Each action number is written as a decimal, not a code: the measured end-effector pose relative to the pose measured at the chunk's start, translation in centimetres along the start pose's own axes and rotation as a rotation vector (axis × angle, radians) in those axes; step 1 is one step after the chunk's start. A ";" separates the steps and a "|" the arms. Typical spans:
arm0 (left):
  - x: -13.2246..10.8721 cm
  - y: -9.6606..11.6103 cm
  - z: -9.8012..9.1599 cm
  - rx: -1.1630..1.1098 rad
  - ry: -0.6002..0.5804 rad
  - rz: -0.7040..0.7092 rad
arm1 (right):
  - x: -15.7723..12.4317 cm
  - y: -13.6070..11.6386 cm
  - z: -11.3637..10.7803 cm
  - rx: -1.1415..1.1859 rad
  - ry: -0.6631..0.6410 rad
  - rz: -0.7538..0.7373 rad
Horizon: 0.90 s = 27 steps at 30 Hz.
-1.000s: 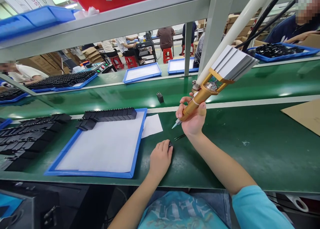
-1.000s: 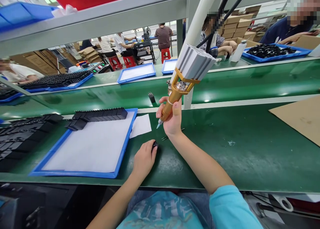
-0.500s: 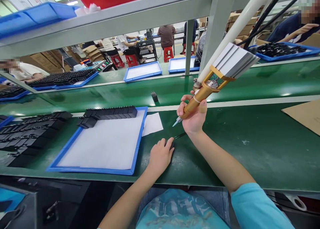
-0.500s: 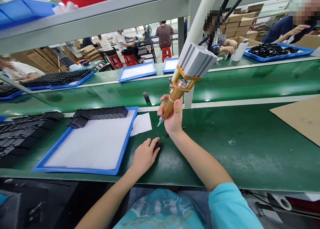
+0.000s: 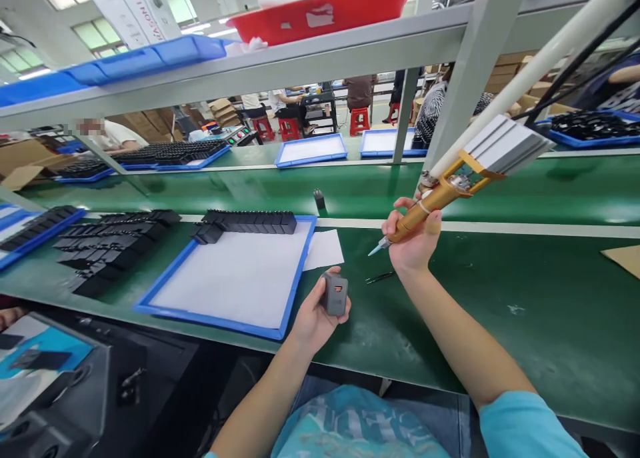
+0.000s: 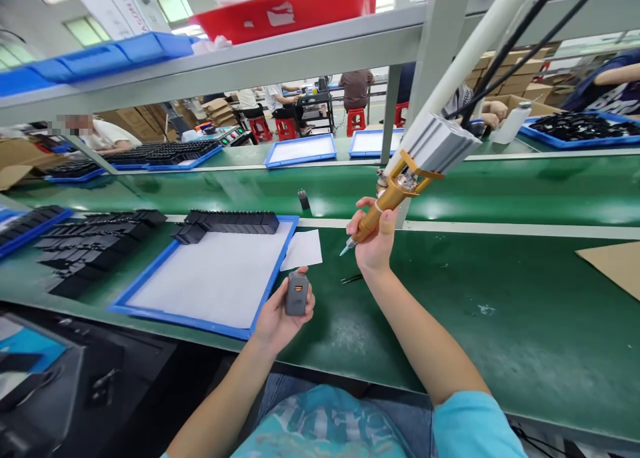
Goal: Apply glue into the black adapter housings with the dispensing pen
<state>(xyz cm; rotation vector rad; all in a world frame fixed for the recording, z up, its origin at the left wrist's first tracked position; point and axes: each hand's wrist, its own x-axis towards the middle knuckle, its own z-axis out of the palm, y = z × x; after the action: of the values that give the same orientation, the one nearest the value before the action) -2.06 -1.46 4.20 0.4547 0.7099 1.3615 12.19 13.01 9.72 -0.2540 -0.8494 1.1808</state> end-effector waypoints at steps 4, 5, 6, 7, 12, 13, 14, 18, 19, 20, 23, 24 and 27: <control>-0.5 0.8 -0.4 -0.004 -0.105 0.091 | 0.1 0.2 -0.3 -0.032 0.024 -0.028; -0.6 1.0 -0.6 0.007 -0.121 0.117 | 0.2 0.3 -0.4 -0.039 0.029 -0.034; -0.6 1.1 -0.8 0.018 -0.133 0.141 | 0.3 0.3 -0.5 -0.049 0.035 -0.041; -0.7 1.3 -1.1 0.030 -0.142 0.162 | 0.3 0.3 -0.5 -0.060 0.040 -0.045; -1.0 2.2 -2.0 0.078 -0.183 0.236 | 0.6 0.2 -0.6 -0.109 0.078 -0.044; -1.1 2.4 -2.1 0.082 -0.192 0.243 | 0.7 0.2 -0.6 -0.113 0.082 -0.046; -1.1 2.5 -2.1 0.083 -0.201 0.248 | 0.7 0.1 -0.6 -0.118 0.084 -0.048; -1.4 2.9 -1.9 0.052 -0.238 0.256 | 0.7 0.2 -0.6 -0.120 0.086 -0.062; -1.4 3.0 -1.9 0.037 -0.249 0.255 | 0.8 0.3 -0.7 -0.115 0.083 -0.066; -1.4 3.1 -1.9 0.021 -0.261 0.254 | 0.8 0.3 -0.7 -0.109 0.079 -0.068; -1.5 3.1 -1.9 -0.023 -0.299 0.249 | 0.8 0.4 -0.9 -0.105 0.064 -0.068; -1.6 3.1 -1.9 -0.036 -0.305 0.245 | 0.8 0.4 -0.9 -0.107 0.060 -0.069; -1.8 3.2 -1.8 -0.060 -0.258 0.209 | 0.8 0.4 -0.9 -0.111 0.062 -0.071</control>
<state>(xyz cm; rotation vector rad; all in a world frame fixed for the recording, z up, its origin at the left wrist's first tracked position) -5.71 -2.85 5.38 0.6576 0.4167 1.4820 12.68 14.08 9.23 -0.3471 -0.8643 1.0564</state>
